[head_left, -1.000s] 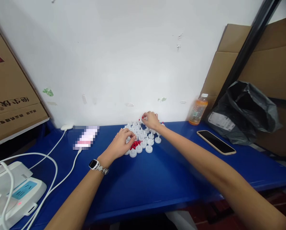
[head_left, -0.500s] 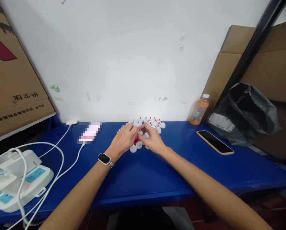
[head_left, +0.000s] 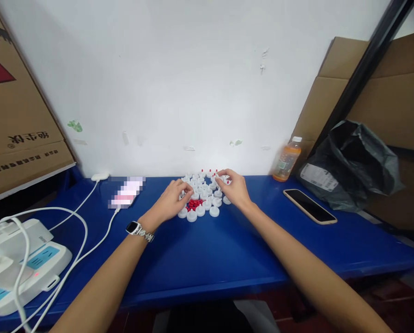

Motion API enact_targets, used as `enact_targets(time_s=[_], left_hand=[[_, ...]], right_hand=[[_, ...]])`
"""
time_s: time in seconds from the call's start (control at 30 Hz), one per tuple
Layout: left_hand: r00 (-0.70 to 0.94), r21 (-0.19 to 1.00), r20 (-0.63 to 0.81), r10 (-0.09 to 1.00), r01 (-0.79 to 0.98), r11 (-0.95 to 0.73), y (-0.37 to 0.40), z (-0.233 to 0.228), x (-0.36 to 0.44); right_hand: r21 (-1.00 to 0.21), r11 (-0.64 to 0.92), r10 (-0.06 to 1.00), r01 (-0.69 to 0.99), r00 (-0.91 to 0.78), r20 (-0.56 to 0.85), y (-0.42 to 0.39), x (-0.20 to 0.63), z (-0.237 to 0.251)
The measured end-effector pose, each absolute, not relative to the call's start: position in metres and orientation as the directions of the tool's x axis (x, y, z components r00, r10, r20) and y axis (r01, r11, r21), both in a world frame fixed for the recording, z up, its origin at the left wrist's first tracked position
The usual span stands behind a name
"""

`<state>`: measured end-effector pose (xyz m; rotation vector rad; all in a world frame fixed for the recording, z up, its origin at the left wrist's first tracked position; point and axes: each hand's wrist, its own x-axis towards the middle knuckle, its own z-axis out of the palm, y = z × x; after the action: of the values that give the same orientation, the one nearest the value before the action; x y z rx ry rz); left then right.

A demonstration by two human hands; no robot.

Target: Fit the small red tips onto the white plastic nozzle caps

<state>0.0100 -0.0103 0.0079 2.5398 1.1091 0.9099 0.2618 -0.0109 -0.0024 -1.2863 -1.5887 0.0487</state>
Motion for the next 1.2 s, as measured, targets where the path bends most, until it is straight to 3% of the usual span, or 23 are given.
enact_targets(time_s=[0.1,0.2,0.4,0.63,1.07,1.2], left_hand=[[0.579,0.409,0.378,0.722,0.595,-0.692,-0.011,0.002,0.013],[0.566,0.417,0.379,0.732,0.601,-0.681,-0.013,0.002,0.015],[0.564,0.408,0.414,0.714,0.587,-0.7,-0.013,0.001,0.016],[0.573,0.382,0.419,0.704,0.593,-0.709,-0.012,-0.001,0.017],[0.544,0.376,0.453,0.706,0.602,-0.705,-0.008,0.001,0.017],[0.526,0.38,0.471,0.708,0.603,-0.701,-0.011,0.005,0.017]], right_hand=[[-0.544,0.343,0.756,0.766,0.119,0.644,0.008,0.264,-0.001],[-0.515,0.292,0.844,0.806,0.036,0.535,0.033,0.261,0.006],[-0.191,0.172,0.936,0.966,-0.099,0.339,0.074,0.244,0.012],[-0.177,0.149,0.969,0.973,-0.108,0.222,0.096,0.246,0.004],[-0.173,-0.01,0.943,0.985,0.067,0.327,0.124,0.205,0.01],[-0.256,0.11,0.87,0.96,0.032,0.492,0.092,0.218,0.021]])
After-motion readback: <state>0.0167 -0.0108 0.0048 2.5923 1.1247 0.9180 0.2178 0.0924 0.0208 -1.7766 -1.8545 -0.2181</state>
